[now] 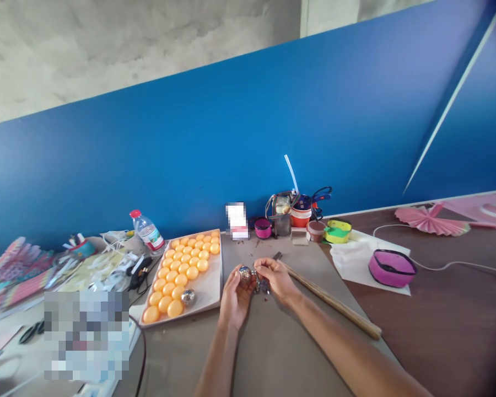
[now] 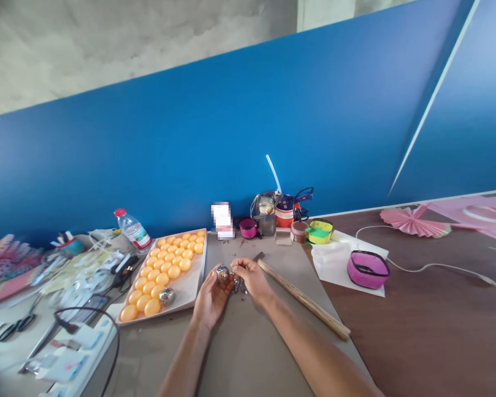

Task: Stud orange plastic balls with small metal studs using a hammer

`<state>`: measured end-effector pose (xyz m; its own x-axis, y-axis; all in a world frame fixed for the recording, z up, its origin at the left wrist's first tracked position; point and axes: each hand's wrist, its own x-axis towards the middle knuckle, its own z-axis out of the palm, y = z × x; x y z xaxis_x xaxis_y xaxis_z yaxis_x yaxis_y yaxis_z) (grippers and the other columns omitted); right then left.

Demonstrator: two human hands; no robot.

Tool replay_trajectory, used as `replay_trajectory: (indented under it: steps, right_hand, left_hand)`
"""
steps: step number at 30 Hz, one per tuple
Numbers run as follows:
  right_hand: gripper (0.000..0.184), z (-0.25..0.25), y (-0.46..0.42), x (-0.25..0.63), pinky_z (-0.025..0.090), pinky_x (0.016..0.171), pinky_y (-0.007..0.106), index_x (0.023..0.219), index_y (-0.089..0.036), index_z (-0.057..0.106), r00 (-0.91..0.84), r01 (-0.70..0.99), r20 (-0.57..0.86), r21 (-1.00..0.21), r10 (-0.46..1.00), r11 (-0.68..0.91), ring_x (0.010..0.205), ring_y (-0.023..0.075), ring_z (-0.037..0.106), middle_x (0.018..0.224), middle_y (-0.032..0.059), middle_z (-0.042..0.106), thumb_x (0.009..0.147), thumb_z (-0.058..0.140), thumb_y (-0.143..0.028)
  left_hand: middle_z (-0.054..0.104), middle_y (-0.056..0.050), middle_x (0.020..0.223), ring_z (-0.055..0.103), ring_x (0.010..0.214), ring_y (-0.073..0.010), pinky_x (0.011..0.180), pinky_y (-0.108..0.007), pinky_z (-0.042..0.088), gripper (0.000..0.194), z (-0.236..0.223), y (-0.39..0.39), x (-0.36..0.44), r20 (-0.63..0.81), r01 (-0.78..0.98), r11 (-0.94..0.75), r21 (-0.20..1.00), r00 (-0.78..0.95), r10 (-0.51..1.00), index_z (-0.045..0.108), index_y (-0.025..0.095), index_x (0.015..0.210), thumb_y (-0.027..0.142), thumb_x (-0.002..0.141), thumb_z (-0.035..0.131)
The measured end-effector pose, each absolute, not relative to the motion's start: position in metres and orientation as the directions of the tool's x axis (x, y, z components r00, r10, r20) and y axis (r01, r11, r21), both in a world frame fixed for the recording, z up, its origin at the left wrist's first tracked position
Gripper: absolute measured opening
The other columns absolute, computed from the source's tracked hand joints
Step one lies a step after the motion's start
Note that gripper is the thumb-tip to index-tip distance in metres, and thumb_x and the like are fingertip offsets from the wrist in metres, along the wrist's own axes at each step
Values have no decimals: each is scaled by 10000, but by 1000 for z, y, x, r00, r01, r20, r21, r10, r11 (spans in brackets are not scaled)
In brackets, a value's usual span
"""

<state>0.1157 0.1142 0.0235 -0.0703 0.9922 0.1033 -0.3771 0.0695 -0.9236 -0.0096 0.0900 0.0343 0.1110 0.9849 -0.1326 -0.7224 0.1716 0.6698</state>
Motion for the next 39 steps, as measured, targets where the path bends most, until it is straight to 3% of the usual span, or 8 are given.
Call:
replay_trajectory:
  steps: [13,24,39]
  right_hand:
    - [86,35,104,109,360,770,268,642,-184,622,-96,-306,210,-936,973,172,788,140,489,766,-6,518,664,621,-267]
    - [150,26,102,104,367,615,246,649,-186,575,-157,-415,22,-909,987,-46,604,112,467,621,-33,547,620,657,-309]
    - [131,28,104,110,354,602,236,655,-181,571,-155,-215,69,-976,986,34,604,110,449,605,-37,518,652,595,-310]
  left_hand:
    - [653,-31,837,600,760,-132,757,-278,455,240,37,88,-9,-89,-695,87,714,34,995,608,170,920,240,699,668]
    - [649,-25,800,594,721,-128,702,-269,456,270,35,87,-6,-61,-631,46,775,-2,998,610,166,907,270,672,691]
    - [643,-39,824,598,734,-138,706,-280,466,344,31,89,-6,-70,-568,28,822,-52,996,600,159,931,302,638,711]
